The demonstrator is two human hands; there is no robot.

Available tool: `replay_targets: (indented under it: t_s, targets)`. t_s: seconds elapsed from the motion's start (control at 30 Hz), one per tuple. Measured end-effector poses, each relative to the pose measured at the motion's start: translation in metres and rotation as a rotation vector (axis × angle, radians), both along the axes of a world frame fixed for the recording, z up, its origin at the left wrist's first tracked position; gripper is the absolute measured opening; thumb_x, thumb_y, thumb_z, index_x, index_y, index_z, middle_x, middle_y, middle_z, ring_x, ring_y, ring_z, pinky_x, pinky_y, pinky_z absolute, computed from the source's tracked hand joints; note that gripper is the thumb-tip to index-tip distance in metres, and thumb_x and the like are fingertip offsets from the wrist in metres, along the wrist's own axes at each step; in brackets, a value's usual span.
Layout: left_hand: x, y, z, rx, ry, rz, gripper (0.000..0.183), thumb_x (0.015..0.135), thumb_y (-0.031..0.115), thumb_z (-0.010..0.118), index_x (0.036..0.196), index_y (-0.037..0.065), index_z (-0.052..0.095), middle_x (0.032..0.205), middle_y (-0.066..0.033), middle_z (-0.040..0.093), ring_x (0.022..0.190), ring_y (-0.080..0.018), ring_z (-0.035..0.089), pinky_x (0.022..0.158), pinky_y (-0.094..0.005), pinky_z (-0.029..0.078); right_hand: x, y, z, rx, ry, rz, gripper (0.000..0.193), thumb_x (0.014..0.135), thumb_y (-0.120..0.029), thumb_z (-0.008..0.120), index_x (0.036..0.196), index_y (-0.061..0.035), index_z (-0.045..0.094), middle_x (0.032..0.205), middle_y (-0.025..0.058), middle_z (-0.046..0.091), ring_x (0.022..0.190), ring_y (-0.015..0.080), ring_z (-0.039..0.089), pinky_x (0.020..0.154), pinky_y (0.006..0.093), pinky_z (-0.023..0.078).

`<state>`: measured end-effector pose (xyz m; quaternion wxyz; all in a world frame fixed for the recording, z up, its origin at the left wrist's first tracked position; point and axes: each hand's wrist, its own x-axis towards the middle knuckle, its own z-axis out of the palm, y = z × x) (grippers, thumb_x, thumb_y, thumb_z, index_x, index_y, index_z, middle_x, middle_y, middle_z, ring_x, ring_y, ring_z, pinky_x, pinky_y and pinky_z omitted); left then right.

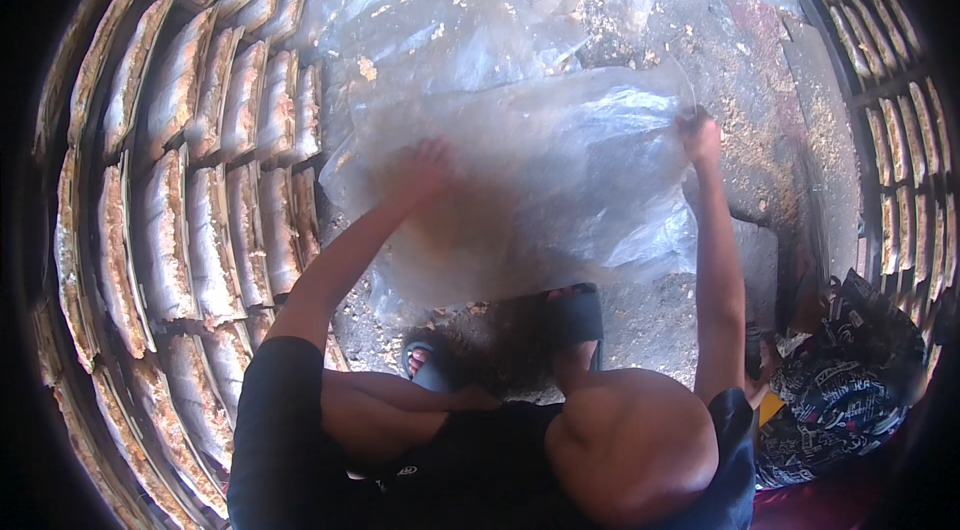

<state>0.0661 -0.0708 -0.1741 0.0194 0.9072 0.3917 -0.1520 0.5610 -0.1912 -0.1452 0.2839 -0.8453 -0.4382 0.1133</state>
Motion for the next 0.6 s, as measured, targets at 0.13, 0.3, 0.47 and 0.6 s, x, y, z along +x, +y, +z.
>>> replay_targets:
  t_s: [0.13, 0.3, 0.47, 0.6]
  targets:
    - [-0.049, 0.019, 0.003, 0.091, 0.041, 0.173, 0.068, 0.08, 0.048, 0.05, 0.131, 0.005, 0.036, 0.142, -0.0125, 0.025, 0.127, -0.0353, 0.027, 0.1, -0.0526, 0.025, -0.009, 0.004, 0.009, -0.23, -0.2, -0.074, 0.042, 0.072, -0.018, 0.062, 0.11, -0.0045, 0.052, 0.085, 0.0221, 0.063, 0.081, 0.0359, 0.062, 0.071, 0.044, 0.048]
    - [-0.073, 0.034, -0.004, 0.108, -0.27, 0.243, 0.067, 0.075, 0.04, 0.059, 0.129, 0.006, 0.038, 0.137, -0.0184, 0.032, 0.123, -0.0376, 0.033, 0.096, -0.0525, 0.031, -0.058, 0.031, 0.026, -0.018, -0.53, -0.074, 0.053, 0.07, -0.019, 0.063, 0.118, -0.0064, 0.046, 0.105, 0.0202, 0.054, 0.1, 0.0368, 0.052, 0.085, 0.041, 0.043]
    - [-0.045, 0.002, -0.03, -0.049, -0.11, 0.154, 0.058, 0.077, 0.037, 0.055, 0.126, 0.01, 0.041, 0.133, -0.0195, 0.037, 0.119, -0.0361, 0.039, 0.097, -0.0482, 0.033, -0.127, 0.135, 0.031, 0.315, -0.229, 0.288, 0.04, 0.072, -0.017, 0.065, 0.106, 0.0013, 0.054, 0.105, 0.0201, 0.057, 0.096, 0.0351, 0.055, 0.086, 0.0394, 0.043]
    - [-0.022, -0.044, -0.041, -0.163, -0.209, 0.192, 0.051, 0.077, 0.031, 0.053, 0.121, 0.006, 0.044, 0.13, -0.0215, 0.039, 0.122, -0.0367, 0.036, 0.099, -0.0463, 0.031, -0.186, 0.201, 0.011, 0.077, -0.207, 0.674, 0.044, 0.074, -0.027, 0.063, 0.106, 0.0017, 0.055, 0.105, 0.0201, 0.059, 0.095, 0.034, 0.058, 0.083, 0.0387, 0.046]
